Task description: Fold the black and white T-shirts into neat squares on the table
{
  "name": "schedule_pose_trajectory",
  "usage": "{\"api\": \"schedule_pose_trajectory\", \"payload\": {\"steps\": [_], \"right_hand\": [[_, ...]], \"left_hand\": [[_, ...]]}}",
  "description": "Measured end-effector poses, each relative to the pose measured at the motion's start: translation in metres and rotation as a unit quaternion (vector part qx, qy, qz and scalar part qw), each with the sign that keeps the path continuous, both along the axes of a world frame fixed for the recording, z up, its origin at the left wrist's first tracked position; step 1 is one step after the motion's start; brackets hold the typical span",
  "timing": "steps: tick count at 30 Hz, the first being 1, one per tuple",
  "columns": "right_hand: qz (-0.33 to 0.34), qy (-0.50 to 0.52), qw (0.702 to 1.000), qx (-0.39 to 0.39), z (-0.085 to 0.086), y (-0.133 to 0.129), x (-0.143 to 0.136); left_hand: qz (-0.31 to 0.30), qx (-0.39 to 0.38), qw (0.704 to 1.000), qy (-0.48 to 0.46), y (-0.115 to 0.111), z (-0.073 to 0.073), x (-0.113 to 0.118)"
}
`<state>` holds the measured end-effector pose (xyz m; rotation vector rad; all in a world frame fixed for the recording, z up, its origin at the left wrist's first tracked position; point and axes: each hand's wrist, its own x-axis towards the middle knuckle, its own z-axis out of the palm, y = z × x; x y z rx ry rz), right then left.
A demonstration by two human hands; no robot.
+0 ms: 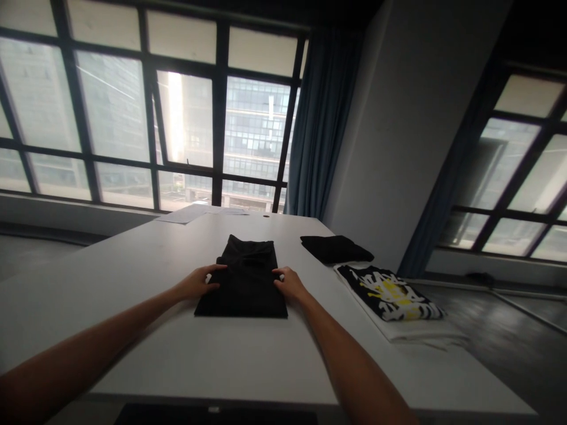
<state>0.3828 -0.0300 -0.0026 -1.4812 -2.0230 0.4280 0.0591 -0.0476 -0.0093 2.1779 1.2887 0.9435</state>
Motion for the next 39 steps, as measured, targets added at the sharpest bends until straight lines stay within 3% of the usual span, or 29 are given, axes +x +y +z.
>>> {"api": "schedule_pose_trajectory", "payload": {"steps": [3,5,7,9,11,14,17,22,26,29,34,39], "right_hand": [[0.028,0.05,0.997,0.055,0.006,-0.002,0.002],[0.029,0.073,0.994,0.073,0.007,-0.002,0.004],[0.008,0.046,0.998,0.051,0.005,-0.001,0.008],[-0.014,-0.013,0.999,0.027,0.002,0.001,0.01],[-0.026,-0.058,0.998,0.031,-0.001,0.001,0.011],[0.004,-0.071,0.996,0.058,-0.002,-0.001,0.008],[0.055,-0.098,0.994,0.016,-0.006,-0.004,0.004],[0.073,-0.12,0.99,-0.019,-0.004,-0.005,0.011],[0.115,-0.102,0.988,-0.029,0.011,-0.014,0.023],[0.14,-0.12,0.982,-0.041,0.022,-0.023,0.026],[0.179,-0.125,0.975,-0.04,0.027,-0.031,0.02],[0.212,-0.066,0.975,-0.01,0.035,-0.033,0.019]], "left_hand": [[-0.082,0.032,0.995,-0.054,0.005,0.0,-0.004],[-0.104,0.033,0.992,-0.061,0.007,-0.001,-0.006],[-0.044,0.008,0.999,-0.008,0.01,-0.005,-0.008],[0.057,-0.014,0.995,0.08,0.011,-0.008,-0.009],[0.101,0.01,0.984,0.144,0.01,-0.01,-0.009],[0.018,0.071,0.982,0.174,0.006,-0.011,-0.005],[-0.059,0.029,0.976,0.207,0.001,-0.013,-0.001],[-0.092,-0.028,0.978,0.187,0.002,-0.009,-0.014],[-0.121,-0.021,0.982,0.143,0.005,0.004,-0.041],[-0.157,-0.03,0.974,0.162,0.005,0.01,-0.053],[-0.177,0.002,0.967,0.186,0.002,0.009,-0.045],[-0.205,0.048,0.969,0.127,-0.007,0.018,-0.029]]}}
